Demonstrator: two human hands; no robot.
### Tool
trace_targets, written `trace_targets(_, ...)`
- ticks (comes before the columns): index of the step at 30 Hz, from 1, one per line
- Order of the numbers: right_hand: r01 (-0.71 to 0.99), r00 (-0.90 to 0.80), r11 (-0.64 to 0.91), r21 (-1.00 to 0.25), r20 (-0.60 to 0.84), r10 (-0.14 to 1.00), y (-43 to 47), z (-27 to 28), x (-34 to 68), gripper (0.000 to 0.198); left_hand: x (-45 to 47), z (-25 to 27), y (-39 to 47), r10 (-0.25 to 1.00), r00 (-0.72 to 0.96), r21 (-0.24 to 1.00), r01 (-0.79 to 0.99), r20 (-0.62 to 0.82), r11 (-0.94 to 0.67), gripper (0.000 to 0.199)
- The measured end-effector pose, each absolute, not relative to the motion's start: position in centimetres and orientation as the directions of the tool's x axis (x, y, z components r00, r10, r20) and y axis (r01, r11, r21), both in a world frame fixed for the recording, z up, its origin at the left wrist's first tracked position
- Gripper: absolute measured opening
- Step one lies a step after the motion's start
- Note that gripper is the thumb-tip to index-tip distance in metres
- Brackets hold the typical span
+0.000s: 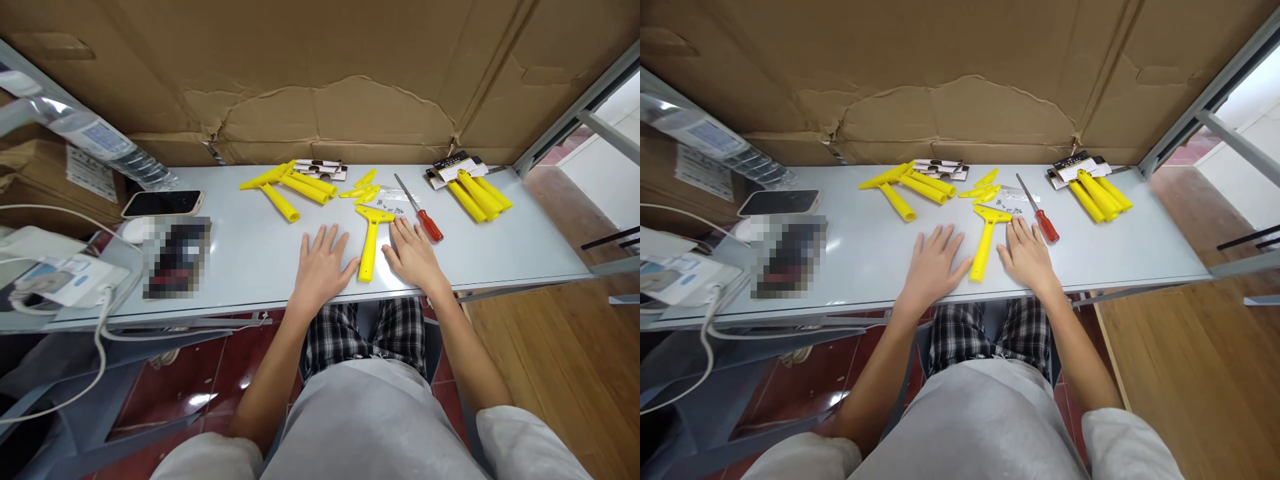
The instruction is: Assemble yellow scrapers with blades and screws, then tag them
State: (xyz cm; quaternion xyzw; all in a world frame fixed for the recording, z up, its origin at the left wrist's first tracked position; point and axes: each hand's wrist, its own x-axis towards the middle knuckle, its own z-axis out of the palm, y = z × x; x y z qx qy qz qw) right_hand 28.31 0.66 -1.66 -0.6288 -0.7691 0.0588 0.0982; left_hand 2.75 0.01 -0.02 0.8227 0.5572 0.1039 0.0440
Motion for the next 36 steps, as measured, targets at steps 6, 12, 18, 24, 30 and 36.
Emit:
trace_targets(6,0.951,-0.19,0.203,-0.235,0.077,0.979,0.74,-1.75,28.36,0.08,2.77,0.1,-0.05,0.925,0.359,0.184,0.908,0.124,-0.377,0.068)
trace_targets(12,0.95,-0.193,0.204,-0.236,0.068,0.979,0.76,-1.53,28.28,0.08,2.79,0.15,-0.04,0.925,0.36,0.195,0.905,0.126,-0.379,0.062)
trace_targets(18,0.957,-0.182,0.186,-0.221,0.04,0.982,0.73,-1.35,28.17,0.082,2.86,0.26,-0.04,0.926,0.361,0.175,0.91,0.115,-0.376,0.062)
trace_targets(24,0.951,-0.198,0.212,-0.225,0.081,0.977,0.82,-1.91,28.42,0.081,2.87,0.31,-0.06,0.926,0.358,0.18,0.91,0.119,-0.375,0.061)
trace_targets(30,0.953,-0.198,0.211,-0.219,0.077,0.977,0.84,-1.87,28.43,0.082,2.85,0.22,-0.05,0.927,0.356,0.178,0.911,0.114,-0.372,0.062)
trace_targets(36,0.947,-0.197,0.21,-0.243,0.076,0.977,0.84,-1.8,28.46,0.081,2.88,0.18,-0.01,0.926,0.362,0.175,0.91,0.111,-0.377,0.065)
